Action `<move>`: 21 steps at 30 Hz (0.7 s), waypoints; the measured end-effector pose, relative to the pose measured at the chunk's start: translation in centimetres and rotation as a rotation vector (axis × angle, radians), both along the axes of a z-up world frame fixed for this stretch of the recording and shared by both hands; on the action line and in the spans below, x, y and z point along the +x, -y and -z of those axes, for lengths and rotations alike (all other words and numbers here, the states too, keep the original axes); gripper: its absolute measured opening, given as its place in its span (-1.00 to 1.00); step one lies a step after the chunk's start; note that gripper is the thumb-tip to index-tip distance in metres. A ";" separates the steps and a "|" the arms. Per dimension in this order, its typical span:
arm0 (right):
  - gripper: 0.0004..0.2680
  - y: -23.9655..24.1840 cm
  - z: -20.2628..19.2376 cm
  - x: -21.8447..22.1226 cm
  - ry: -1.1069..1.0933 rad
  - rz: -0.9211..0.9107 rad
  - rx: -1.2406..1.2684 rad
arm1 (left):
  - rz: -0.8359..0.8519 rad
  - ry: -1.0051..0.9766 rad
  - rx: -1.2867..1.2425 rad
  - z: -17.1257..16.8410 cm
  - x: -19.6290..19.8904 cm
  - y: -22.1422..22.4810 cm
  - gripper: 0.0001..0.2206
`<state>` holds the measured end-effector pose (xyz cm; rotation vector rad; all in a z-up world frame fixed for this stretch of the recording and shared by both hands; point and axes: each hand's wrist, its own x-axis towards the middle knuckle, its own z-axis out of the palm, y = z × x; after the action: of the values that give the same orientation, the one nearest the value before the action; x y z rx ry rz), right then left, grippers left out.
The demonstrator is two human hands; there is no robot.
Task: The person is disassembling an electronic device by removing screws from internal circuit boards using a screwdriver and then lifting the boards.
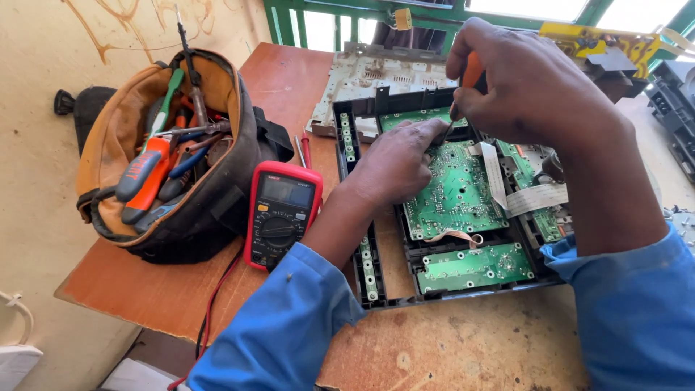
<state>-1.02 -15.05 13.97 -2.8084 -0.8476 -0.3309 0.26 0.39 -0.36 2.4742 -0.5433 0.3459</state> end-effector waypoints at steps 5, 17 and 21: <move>-0.61 0.6 2.0 1.4 0.299 0.187 -0.034 | 0.005 -0.004 -0.013 -0.7 -0.9 0.2 -0.47; -0.78 0.0 -0.8 -1.4 -0.054 0.128 0.008 | -0.009 -0.109 -0.071 -1.6 -1.7 0.3 -0.51; -0.52 0.9 2.0 1.6 0.313 0.248 -0.082 | -0.001 -0.026 -0.062 -1.0 -1.5 0.3 -0.52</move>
<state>0.58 -15.90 11.99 -2.9898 -0.5743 -0.8082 -1.19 0.07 0.67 2.4158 -0.5126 0.3262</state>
